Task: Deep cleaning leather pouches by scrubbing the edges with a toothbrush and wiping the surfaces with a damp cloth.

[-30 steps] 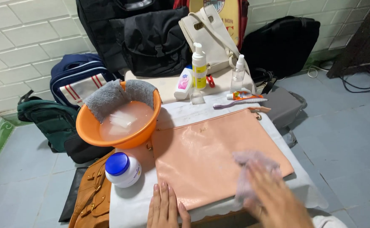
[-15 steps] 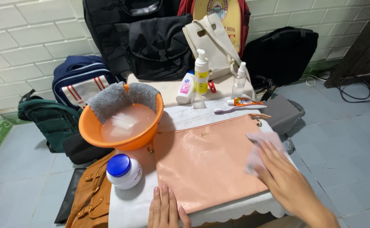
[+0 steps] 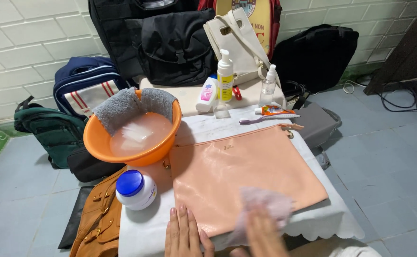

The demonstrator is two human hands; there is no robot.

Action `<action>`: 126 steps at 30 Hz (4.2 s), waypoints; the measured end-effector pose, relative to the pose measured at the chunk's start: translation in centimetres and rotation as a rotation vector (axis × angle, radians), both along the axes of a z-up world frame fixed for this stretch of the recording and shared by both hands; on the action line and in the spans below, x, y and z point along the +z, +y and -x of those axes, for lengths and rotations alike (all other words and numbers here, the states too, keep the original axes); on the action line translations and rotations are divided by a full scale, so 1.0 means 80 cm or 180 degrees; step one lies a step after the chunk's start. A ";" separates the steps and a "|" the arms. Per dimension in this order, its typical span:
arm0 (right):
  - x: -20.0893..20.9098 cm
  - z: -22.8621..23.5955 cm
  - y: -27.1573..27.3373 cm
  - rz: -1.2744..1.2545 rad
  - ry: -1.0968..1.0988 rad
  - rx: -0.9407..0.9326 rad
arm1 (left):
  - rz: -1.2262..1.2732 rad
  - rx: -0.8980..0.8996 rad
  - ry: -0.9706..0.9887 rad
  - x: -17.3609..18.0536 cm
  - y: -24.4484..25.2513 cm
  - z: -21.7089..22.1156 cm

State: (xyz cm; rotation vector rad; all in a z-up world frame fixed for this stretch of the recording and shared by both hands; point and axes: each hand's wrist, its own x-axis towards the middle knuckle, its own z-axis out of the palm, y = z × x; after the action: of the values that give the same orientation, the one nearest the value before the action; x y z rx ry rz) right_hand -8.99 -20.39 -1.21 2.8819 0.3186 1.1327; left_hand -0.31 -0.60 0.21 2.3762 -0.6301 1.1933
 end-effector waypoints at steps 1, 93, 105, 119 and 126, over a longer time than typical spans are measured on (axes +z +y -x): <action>0.003 0.002 0.021 -0.0002 0.0003 -0.0006 | -0.0002 -0.0006 0.0003 -0.001 0.003 0.000; 0.156 0.015 -0.034 -0.0597 0.1025 0.0170 | -0.0801 -0.0837 0.1377 0.139 -0.060 -0.044; 0.181 -0.090 -0.146 -0.0876 0.1813 -0.1109 | -0.0751 -0.0940 0.1582 0.146 -0.060 -0.042; 0.171 0.002 -0.020 0.0403 0.1042 -0.0221 | -0.0834 -0.1004 0.1201 0.172 -0.058 -0.061; 0.186 -0.037 -0.137 -0.0564 0.2114 -0.1004 | -0.0619 -0.1284 0.1283 0.170 -0.065 -0.104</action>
State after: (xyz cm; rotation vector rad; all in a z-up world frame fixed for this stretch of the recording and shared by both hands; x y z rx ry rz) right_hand -6.06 -31.33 13.66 3.2172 -0.2402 0.1445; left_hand 8.01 -5.80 13.83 2.3856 -1.0536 0.4850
